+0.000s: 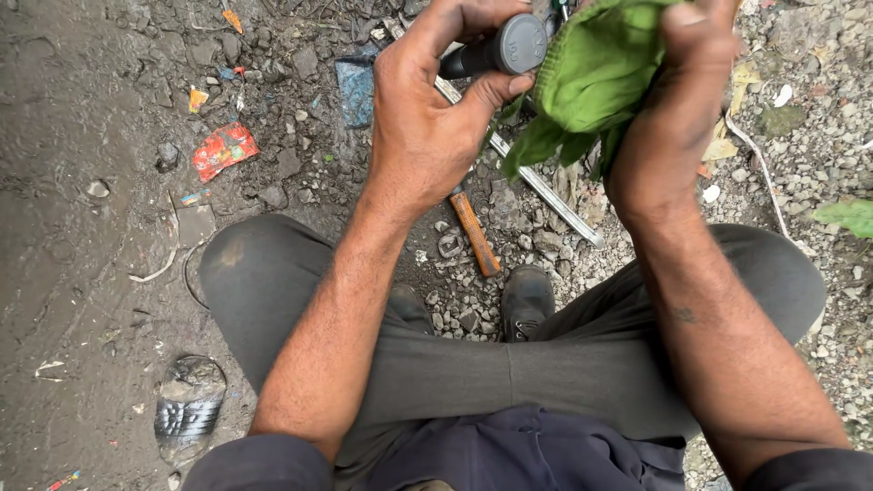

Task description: The person is cleaning and inspecting a large threaded bolt and other small parts.

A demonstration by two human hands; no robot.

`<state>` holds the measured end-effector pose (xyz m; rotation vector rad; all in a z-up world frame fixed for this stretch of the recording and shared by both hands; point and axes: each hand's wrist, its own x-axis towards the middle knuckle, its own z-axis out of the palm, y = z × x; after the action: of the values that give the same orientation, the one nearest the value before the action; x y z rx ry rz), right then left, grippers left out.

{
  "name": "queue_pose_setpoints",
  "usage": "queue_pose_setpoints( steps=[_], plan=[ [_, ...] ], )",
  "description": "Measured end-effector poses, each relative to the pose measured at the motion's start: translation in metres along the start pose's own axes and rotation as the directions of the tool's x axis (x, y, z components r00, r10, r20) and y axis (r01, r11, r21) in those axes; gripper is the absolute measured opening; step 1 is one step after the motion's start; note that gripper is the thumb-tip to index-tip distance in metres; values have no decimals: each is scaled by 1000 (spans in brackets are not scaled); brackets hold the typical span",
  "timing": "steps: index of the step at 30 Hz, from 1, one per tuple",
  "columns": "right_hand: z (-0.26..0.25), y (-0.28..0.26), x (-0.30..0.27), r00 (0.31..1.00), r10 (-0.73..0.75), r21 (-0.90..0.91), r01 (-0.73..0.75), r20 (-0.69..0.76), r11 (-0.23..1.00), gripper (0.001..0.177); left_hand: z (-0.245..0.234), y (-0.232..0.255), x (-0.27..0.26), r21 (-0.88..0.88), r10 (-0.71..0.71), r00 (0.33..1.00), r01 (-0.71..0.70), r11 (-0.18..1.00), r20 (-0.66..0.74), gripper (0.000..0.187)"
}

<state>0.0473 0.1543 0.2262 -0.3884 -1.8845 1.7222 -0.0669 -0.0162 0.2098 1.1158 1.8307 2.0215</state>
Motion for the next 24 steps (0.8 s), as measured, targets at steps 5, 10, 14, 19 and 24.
queue_pose_setpoints(
  steps=[5, 10, 14, 19, 24],
  plan=[
    [22, -16, -10, 970, -223, -375, 244, 99, 894, 30, 10, -3, 0, 142, 48, 998, -41, 989, -47, 30],
    [29, -23, -12, 949, -258, -369, 308, 180, 877, 17, 9, 10, -2, 298, 44, 999, -35, 954, -24, 31],
    [30, -23, -8, 960, -228, -357, 272, 161, 893, 16, 10, 6, -4, 321, 64, 998, -60, 945, -2, 30],
    [36, -35, -5, 974, -85, -347, 155, 209, 925, 17, 5, 17, 1, 394, 202, 979, -195, 898, 23, 38],
    [27, -34, 2, 960, -44, -366, 147, 275, 919, 15, -1, 12, 0, 351, 105, 994, -109, 930, 31, 37]
  ],
)
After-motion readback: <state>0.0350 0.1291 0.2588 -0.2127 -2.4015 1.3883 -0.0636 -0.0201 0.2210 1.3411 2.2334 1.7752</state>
